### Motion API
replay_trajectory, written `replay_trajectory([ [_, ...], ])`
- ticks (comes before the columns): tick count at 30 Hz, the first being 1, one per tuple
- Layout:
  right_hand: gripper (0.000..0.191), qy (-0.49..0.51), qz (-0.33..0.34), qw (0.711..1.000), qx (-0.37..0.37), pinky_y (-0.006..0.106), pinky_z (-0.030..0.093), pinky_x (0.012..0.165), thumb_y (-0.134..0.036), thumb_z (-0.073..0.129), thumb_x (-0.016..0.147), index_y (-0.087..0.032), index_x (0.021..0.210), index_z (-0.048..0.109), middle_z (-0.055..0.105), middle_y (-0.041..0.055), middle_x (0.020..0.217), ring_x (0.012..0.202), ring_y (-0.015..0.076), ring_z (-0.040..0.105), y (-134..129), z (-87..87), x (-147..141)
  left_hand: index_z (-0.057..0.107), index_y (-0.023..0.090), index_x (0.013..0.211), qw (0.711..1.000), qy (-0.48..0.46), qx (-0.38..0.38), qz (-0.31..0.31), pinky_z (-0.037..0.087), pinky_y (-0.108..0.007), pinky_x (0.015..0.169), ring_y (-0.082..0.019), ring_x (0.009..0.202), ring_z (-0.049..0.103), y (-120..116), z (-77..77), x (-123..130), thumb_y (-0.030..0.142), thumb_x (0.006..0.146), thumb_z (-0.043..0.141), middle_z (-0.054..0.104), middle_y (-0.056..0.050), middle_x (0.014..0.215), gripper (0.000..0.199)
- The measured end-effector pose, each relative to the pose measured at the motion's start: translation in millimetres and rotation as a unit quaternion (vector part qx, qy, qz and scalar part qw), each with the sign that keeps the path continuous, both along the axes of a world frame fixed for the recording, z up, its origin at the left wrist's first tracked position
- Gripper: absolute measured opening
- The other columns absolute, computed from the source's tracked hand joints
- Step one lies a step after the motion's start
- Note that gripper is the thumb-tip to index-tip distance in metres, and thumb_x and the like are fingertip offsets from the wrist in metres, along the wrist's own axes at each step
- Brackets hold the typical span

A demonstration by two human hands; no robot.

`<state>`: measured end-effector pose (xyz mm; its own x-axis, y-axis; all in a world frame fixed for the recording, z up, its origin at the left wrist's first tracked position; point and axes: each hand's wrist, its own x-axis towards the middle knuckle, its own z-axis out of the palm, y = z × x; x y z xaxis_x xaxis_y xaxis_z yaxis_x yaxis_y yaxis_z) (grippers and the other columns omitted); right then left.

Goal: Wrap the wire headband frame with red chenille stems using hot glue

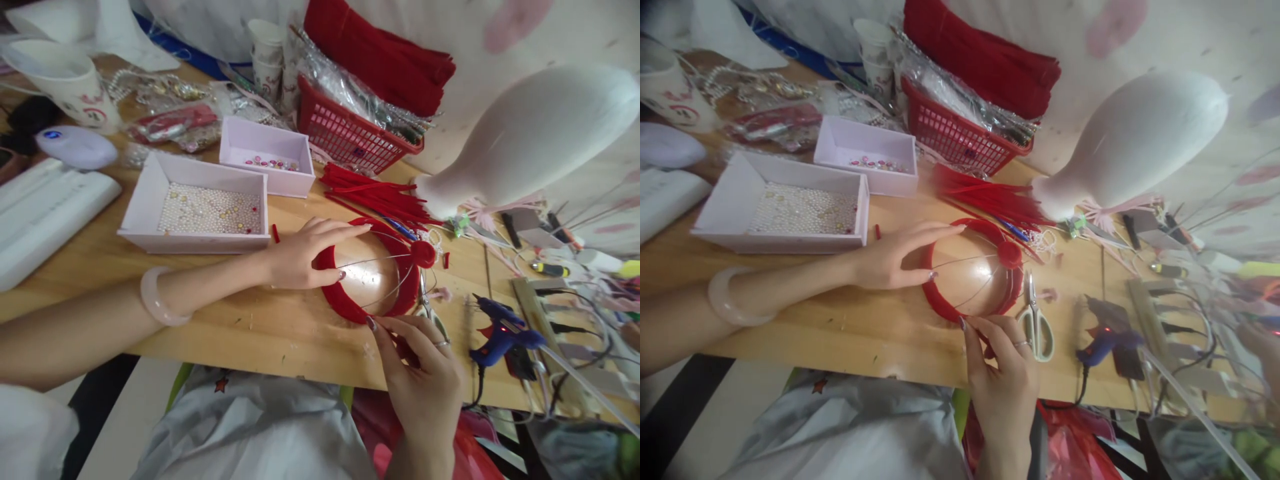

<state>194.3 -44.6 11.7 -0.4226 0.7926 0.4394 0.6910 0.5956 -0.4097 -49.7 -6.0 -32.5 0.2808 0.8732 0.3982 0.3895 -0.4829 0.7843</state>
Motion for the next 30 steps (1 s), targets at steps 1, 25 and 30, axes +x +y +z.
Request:
replay_trajectory([
  [1, 0.007, -0.003, 0.001, 1.0, 0.004, 0.02, 0.046, 0.05, -0.017, 0.068, 0.089, -0.019, 0.083, 0.071, 0.067, -0.0002, 0.079, 0.06, 0.0094, 0.059, 0.0, 0.1, 0.2, 0.036, 0.026, 0.152, 1.0, -0.001, 0.0, 0.001, 0.028, -0.049, 0.117, -0.027, 0.141, 0.039, -0.9, 0.9, 0.6, 0.026, 0.082, 0.06, 0.045, -0.01, 0.154, 0.074],
  [25, 0.009, -0.005, 0.023, 0.999, -0.027, 0.02, 0.044, 0.051, -0.015, 0.065, 0.091, -0.021, 0.096, 0.069, 0.066, 0.0001, 0.086, 0.063, 0.0092, 0.058, 3.2, -3.7, 8.5, 0.04, 0.025, 0.148, 0.999, -0.029, -0.028, 0.035, 0.029, -0.049, 0.117, -0.026, 0.14, 0.042, -7.6, 8.2, 9.1, 0.013, 0.073, 0.064, 0.047, -0.011, 0.152, 0.079],
  [30, 0.015, -0.018, 0.055, 0.998, -0.038, 0.021, 0.048, 0.06, -0.011, 0.058, 0.093, -0.021, 0.1, 0.068, 0.065, 0.003, 0.094, 0.078, 0.0122, 0.061, 4.7, -3.5, 15.2, 0.041, 0.021, 0.148, 0.999, -0.028, -0.026, 0.033, 0.028, -0.047, 0.118, -0.026, 0.14, 0.042, -8.1, 7.9, 8.5, 0.015, 0.074, 0.063, 0.046, -0.012, 0.153, 0.077],
])
